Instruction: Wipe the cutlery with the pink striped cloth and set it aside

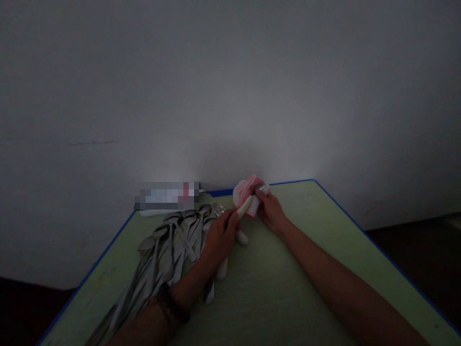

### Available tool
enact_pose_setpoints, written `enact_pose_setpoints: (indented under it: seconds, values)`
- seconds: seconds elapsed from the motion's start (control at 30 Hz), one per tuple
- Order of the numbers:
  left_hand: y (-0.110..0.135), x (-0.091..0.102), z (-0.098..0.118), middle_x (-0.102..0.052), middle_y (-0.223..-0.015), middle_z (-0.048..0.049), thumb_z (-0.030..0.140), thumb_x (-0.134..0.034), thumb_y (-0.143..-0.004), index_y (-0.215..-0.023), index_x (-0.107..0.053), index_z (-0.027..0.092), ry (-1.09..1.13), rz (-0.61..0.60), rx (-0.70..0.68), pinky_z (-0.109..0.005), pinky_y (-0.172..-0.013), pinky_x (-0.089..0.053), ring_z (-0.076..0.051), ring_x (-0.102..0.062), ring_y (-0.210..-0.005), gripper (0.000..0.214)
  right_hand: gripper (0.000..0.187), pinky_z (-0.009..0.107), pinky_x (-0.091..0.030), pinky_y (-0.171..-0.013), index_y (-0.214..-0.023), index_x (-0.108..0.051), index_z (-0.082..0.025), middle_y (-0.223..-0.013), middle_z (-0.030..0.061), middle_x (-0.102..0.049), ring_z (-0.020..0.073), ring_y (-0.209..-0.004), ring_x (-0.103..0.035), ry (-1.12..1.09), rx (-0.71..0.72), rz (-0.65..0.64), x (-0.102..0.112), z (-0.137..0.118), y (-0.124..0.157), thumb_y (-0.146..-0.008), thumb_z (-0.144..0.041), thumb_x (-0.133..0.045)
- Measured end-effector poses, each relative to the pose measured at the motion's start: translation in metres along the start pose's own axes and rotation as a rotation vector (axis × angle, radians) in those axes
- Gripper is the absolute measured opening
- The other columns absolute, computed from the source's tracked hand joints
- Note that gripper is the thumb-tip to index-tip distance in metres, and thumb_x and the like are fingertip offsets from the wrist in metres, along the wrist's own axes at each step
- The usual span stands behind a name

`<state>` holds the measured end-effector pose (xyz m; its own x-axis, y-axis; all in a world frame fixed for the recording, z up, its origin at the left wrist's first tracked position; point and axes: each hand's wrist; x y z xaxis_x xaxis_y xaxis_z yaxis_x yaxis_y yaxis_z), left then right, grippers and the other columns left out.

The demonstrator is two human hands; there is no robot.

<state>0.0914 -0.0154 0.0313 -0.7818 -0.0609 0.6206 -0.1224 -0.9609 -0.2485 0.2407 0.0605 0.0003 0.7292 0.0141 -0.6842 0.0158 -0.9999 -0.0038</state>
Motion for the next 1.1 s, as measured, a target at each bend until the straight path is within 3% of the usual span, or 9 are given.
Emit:
enact_pose_setpoints:
  seconds: [0.13,0.27,0.4,0.53,0.7,0.83,1.0,1.1]
  values:
    - [0.002,-0.002,-0.001,-0.066,-0.086,-0.0057,0.043,-0.039,-0.089,-0.1,-0.062,0.017,-0.086,-0.04,-0.029,-0.032,-0.071,-0.045,-0.02,-0.06,-0.078,0.036,0.022,0.022,-0.045,-0.06,-0.084,-0.065,-0.016,-0.072,-0.0011,-0.067,0.0102,-0.061,-0.056,0.259,0.055,-0.05,0.004,0.006,0.001,-0.067,-0.03,-0.069]
    - [0.001,-0.004,-0.003,-0.067,-0.09,-0.0071,0.041,-0.037,-0.091,-0.102,-0.061,0.017,-0.092,-0.062,-0.089,-0.033,-0.077,-0.045,-0.021,-0.062,-0.083,0.035,0.025,0.022,-0.045,-0.061,-0.085,-0.065,-0.016,-0.076,-0.0009,-0.068,0.0105,-0.064,-0.057,0.358,0.095,0.031,0.006,0.008,0.002,-0.064,-0.028,-0.071]
    - [0.001,-0.005,-0.003,-0.067,-0.099,-0.0077,0.04,-0.038,-0.091,-0.113,-0.056,0.018,-0.084,-0.038,-0.101,-0.033,-0.08,-0.045,-0.022,-0.062,-0.09,0.036,0.027,0.024,-0.047,-0.068,-0.087,-0.063,-0.017,-0.08,-0.002,-0.069,0.0106,-0.068,-0.059,0.201,0.114,0.047,0.005,0.008,0.0,-0.062,-0.021,-0.073]
    - [0.001,-0.004,-0.001,-0.069,-0.091,-0.0056,0.041,-0.037,-0.091,-0.107,-0.06,0.02,-0.13,-0.037,-0.073,-0.032,-0.075,-0.045,-0.022,-0.064,-0.083,0.035,0.029,0.026,-0.049,-0.072,-0.088,-0.062,-0.018,-0.081,-0.0014,-0.07,0.0114,-0.072,-0.062,0.035,-0.024,-0.016,0.002,0.002,0.0,-0.061,-0.014,-0.072]
    - [0.001,-0.002,-0.001,-0.069,-0.084,-0.0052,0.042,-0.035,-0.091,-0.102,-0.062,0.02,-0.167,-0.034,-0.055,-0.031,-0.071,-0.045,-0.021,-0.064,-0.077,0.036,0.024,0.025,-0.05,-0.072,-0.087,-0.063,-0.015,-0.082,0.001,-0.07,0.012,-0.071,-0.063,0.073,-0.111,-0.102,-0.002,-0.002,0.004,-0.064,-0.015,-0.071]
    - [0.002,-0.004,-0.002,-0.069,-0.091,-0.0061,0.041,-0.035,-0.092,-0.105,-0.061,0.02,-0.218,-0.053,-0.096,-0.031,-0.073,-0.044,-0.022,-0.064,-0.084,0.036,0.013,0.025,-0.05,-0.073,-0.085,-0.064,-0.016,-0.08,0.0014,-0.07,0.0129,-0.072,-0.063,-0.016,-0.136,-0.04,-0.005,-0.005,0.004,-0.074,-0.022,-0.063]
    - [0.003,-0.004,-0.002,-0.068,-0.094,-0.0072,0.041,-0.034,-0.092,-0.111,-0.056,0.019,-0.23,-0.05,-0.07,-0.031,-0.073,-0.044,-0.022,-0.063,-0.086,0.036,0.033,0.03,-0.051,-0.078,-0.09,-0.062,-0.02,-0.083,0.0011,-0.07,0.0156,-0.08,-0.065,-0.248,-0.112,-0.022,-0.001,-0.013,0.001,-0.087,-0.044,-0.04]
    - [0.004,-0.003,-0.001,-0.068,-0.089,-0.0063,0.042,-0.033,-0.093,-0.108,-0.056,0.019,-0.204,-0.057,-0.052,-0.03,-0.071,-0.044,-0.021,-0.064,-0.082,0.037,0.032,0.029,-0.051,-0.079,-0.089,-0.063,-0.02,-0.084,0.0004,-0.071,0.0149,-0.08,-0.065,-0.287,-0.115,-0.005,0.0,-0.015,0.001,-0.089,-0.039,-0.036]
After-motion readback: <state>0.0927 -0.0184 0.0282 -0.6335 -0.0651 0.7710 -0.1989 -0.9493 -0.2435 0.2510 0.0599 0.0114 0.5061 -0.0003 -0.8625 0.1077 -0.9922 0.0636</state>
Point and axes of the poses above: each hand's wrist, its own y-axis away from the middle knuckle, its own x-axis out of the back of the hand, z = x × y
